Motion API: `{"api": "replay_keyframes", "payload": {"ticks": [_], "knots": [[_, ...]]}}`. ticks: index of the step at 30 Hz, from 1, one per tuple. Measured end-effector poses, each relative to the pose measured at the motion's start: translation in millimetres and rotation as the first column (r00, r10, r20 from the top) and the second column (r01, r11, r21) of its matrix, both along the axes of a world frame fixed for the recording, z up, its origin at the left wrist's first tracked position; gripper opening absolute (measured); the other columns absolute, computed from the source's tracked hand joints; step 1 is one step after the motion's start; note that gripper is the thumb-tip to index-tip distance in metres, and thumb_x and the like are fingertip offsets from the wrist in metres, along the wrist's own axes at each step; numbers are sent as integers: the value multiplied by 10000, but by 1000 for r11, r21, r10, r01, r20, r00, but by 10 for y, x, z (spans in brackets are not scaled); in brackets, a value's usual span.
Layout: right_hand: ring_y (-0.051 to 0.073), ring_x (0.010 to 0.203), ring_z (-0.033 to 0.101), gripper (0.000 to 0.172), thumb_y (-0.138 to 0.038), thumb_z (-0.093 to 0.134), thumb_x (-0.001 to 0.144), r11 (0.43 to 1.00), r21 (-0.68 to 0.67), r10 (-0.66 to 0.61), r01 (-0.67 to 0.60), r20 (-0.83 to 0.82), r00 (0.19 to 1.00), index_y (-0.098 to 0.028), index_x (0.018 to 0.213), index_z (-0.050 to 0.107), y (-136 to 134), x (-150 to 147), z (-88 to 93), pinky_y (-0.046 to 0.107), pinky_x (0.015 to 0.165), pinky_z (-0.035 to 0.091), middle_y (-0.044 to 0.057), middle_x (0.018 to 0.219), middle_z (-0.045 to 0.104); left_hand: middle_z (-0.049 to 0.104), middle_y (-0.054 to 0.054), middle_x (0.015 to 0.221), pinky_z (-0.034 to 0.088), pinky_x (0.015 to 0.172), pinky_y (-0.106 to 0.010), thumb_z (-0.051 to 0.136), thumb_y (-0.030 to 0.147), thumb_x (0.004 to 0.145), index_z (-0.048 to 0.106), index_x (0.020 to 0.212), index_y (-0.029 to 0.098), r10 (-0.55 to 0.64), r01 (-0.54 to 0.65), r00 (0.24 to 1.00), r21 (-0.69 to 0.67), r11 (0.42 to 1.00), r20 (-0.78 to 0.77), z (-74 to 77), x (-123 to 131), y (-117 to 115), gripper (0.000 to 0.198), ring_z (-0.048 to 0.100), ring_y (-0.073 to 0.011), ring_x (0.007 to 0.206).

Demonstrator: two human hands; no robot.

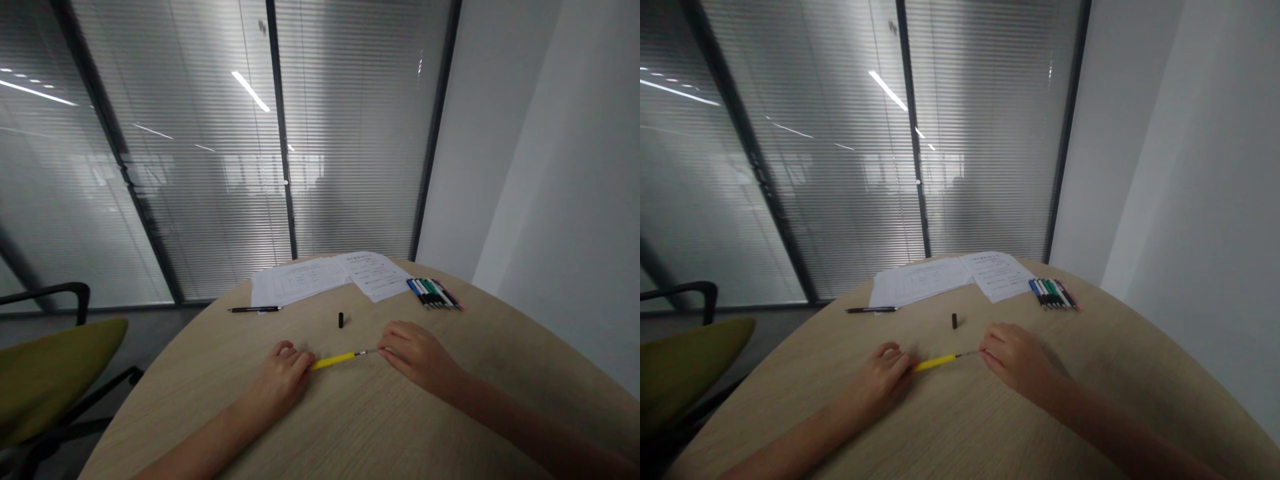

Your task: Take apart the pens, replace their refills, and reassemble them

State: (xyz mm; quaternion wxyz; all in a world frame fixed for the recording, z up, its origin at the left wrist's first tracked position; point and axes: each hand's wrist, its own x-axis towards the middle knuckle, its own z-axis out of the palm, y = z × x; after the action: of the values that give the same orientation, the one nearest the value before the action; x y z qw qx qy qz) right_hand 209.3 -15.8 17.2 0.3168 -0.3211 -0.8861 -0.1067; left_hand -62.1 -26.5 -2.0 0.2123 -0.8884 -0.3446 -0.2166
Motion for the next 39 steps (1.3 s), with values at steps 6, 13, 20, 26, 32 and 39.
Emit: {"api": "replay_keyframes", "payload": {"ticks": [6, 13, 20, 26, 32, 39], "knots": [[155, 675, 515, 147, -154, 459, 798, 999, 39, -7, 6, 28, 1000, -167, 707, 574, -8, -4, 12, 273, 622, 392, 42, 714, 571, 611, -21, 636, 443, 688, -381, 359, 107, 795, 495, 794, 164, -4, 4, 1000, 1, 1000, 8, -21, -10, 15, 148, 571, -163, 574], [153, 663, 518, 157, -158, 457, 804, 998, 66, -12, 10, 38, 999, -169, 702, 575, -11, 10, 48, 272, 619, 378, 43, 712, 581, 619, -16, 648, 439, 698, -365, 370, 106, 781, 497, 795, 172, 19, -19, 1000, 4, 1000, 2, 9, 4, -3, 144, 574, -159, 588], [158, 680, 515, 170, -168, 441, 813, 998, 61, -17, 15, 39, 999, -166, 717, 580, -17, 12, 43, 274, 627, 373, 41, 723, 583, 614, -12, 646, 431, 704, -361, 346, 98, 794, 492, 800, 170, -1, 1, 1000, -13, 1000, 5, -2, 3, 1, 163, 571, -153, 579], [152, 666, 509, 199, -170, 418, 828, 996, 85, 0, -6, 73, 997, -167, 715, 581, -33, -6, 37, 277, 624, 366, 44, 720, 578, 610, -8, 650, 430, 706, -362, 364, 104, 799, 488, 799, 174, 0, 0, 1000, -15, 1000, 4, 22, 7, -15, 142, 573, -153, 582], [153, 647, 507, 239, -170, 393, 840, 990, 142, -1, -11, 86, 996, -167, 696, 584, -55, -25, 67, 277, 607, 355, 46, 700, 582, 610, -9, 642, 432, 717, -373, 380, 103, 799, 498, 803, 173, 2, -2, 1000, -14, 1000, -6, -7, 3, -7, 138, 572, -152, 583], [154, 649, 505, 244, -175, 393, 840, 988, 154, -25, 9, 99, 995, -166, 687, 583, -25, 17, 80, 278, 616, 350, 47, 697, 583, 618, -12, 661, 435, 718, -382, 416, 90, 763, 492, 810, 168, 13, -14, 1000, -41, 999, -21, -32, 2, 3, 119, 579, -158, 597]]}}
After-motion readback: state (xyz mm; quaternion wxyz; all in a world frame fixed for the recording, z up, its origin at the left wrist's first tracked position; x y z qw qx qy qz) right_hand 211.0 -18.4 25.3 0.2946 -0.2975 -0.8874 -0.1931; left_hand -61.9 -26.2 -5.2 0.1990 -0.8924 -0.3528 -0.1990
